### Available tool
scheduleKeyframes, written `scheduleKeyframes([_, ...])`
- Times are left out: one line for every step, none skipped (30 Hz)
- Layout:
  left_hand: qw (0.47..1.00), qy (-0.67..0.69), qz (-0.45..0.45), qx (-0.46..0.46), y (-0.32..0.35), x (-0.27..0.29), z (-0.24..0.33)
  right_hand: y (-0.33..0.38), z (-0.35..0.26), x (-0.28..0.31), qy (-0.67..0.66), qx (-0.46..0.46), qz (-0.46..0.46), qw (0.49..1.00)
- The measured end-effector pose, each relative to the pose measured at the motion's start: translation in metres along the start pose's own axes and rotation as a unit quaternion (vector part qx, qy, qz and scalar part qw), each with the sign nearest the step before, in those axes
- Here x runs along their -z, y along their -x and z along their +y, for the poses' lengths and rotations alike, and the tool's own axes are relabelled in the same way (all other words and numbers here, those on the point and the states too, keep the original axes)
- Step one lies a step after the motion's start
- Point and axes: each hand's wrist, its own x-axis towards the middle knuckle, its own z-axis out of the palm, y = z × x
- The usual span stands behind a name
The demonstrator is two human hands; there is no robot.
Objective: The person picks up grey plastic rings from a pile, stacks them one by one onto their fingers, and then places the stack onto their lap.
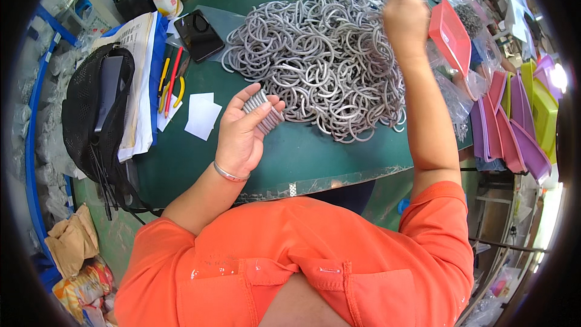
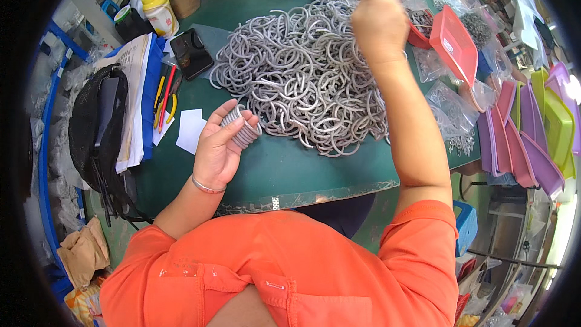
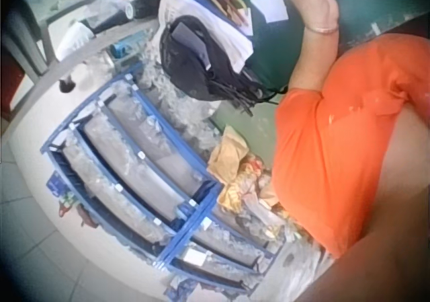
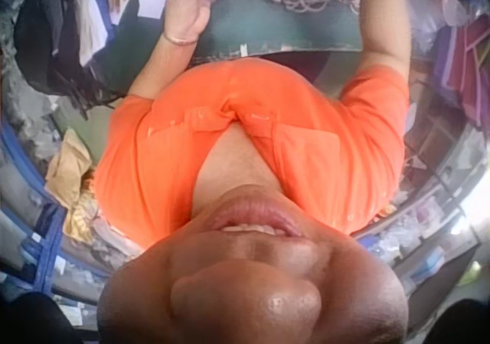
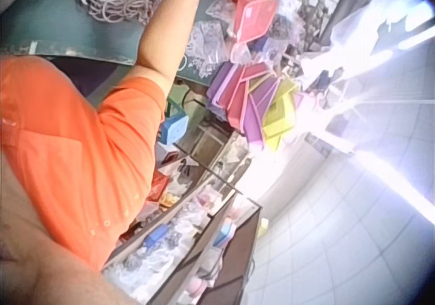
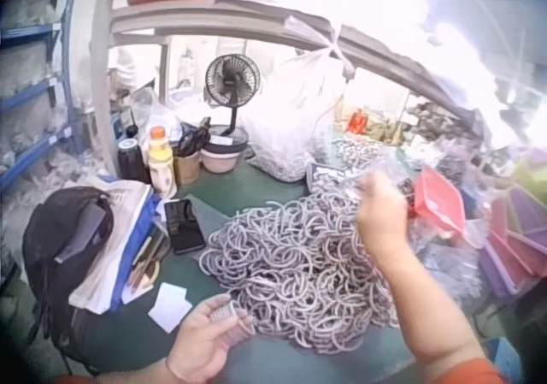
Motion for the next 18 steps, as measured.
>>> scheduleKeyframes([1.000,0.004,-0.001,-0.009,-0.001,-0.001,-0.001,-0.008,-0.017,0.014,-0.018,-0.032,0.023,0.999])
scheduleKeyframes([1.000,0.008,-0.004,-0.017,-0.002,-0.003,-0.002,-0.002,-0.028,0.018,-0.070,0.031,0.013,0.997])
scheduleKeyframes([1.000,0.008,-0.012,-0.016,-0.003,-0.005,-0.003,0.008,-0.039,0.026,-0.113,0.088,0.005,0.990])
scheduleKeyframes([0.999,0.013,-0.027,-0.016,-0.005,-0.005,-0.003,0.025,-0.052,0.026,-0.137,0.127,-0.047,0.981])
scheduleKeyframes([0.999,0.024,-0.023,-0.014,-0.004,-0.007,-0.003,0.046,-0.065,0.026,-0.162,0.166,-0.098,0.968])
scheduleKeyframes([0.999,0.040,-0.021,-0.016,-0.004,-0.011,-0.001,0.063,-0.077,0.027,-0.163,0.182,-0.147,0.958])
scheduleKeyframes([0.998,0.057,-0.020,-0.017,-0.003,-0.015,-0.001,0.081,-0.085,0.029,-0.162,0.199,-0.195,0.947])
scheduleKeyframes([0.998,0.064,-0.021,-0.019,-0.003,-0.016,-0.002,0.099,-0.093,0.027,-0.183,0.199,-0.197,0.942])
scheduleKeyframes([0.999,0.050,-0.015,-0.013,-0.004,-0.015,-0.003,0.115,-0.098,0.026,-0.202,0.194,-0.199,0.939])
scheduleKeyframes([0.999,0.034,-0.006,-0.013,-0.005,-0.011,-0.003,0.125,-0.101,0.024,-0.243,0.180,-0.208,0.930])
scheduleKeyframes([1.000,0.018,0.003,-0.013,-0.005,-0.007,-0.003,0.132,-0.103,0.024,-0.284,0.165,-0.216,0.920])
scheduleKeyframes([1.000,0.015,0.011,-0.016,-0.005,-0.004,-0.004,0.132,-0.104,0.026,-0.327,0.117,-0.243,0.906])
scheduleKeyframes([0.999,0.002,0.010,-0.030,-0.004,-0.003,-0.003,0.127,-0.103,0.028,-0.359,0.066,-0.267,0.892])
scheduleKeyframes([0.999,-0.011,0.010,-0.045,-0.002,-0.003,-0.003,0.123,-0.097,0.023,-0.332,0.066,-0.244,0.909])
scheduleKeyframes([0.998,-0.022,0.007,-0.059,-0.001,-0.004,-0.002,0.117,-0.090,0.016,-0.303,0.067,-0.219,0.925])
scheduleKeyframes([0.993,-0.067,-0.019,-0.094,0.000,-0.004,-0.005,0.114,-0.084,0.008,-0.256,0.072,-0.193,0.945])
scheduleKeyframes([0.985,-0.106,-0.033,-0.134,0.002,-0.006,-0.006,0.111,-0.079,0.002,-0.223,0.091,-0.184,0.953])
scheduleKeyframes([0.973,-0.145,-0.048,-0.173,0.003,-0.008,-0.007,0.109,-0.076,-0.001,-0.197,0.103,-0.204,0.953])
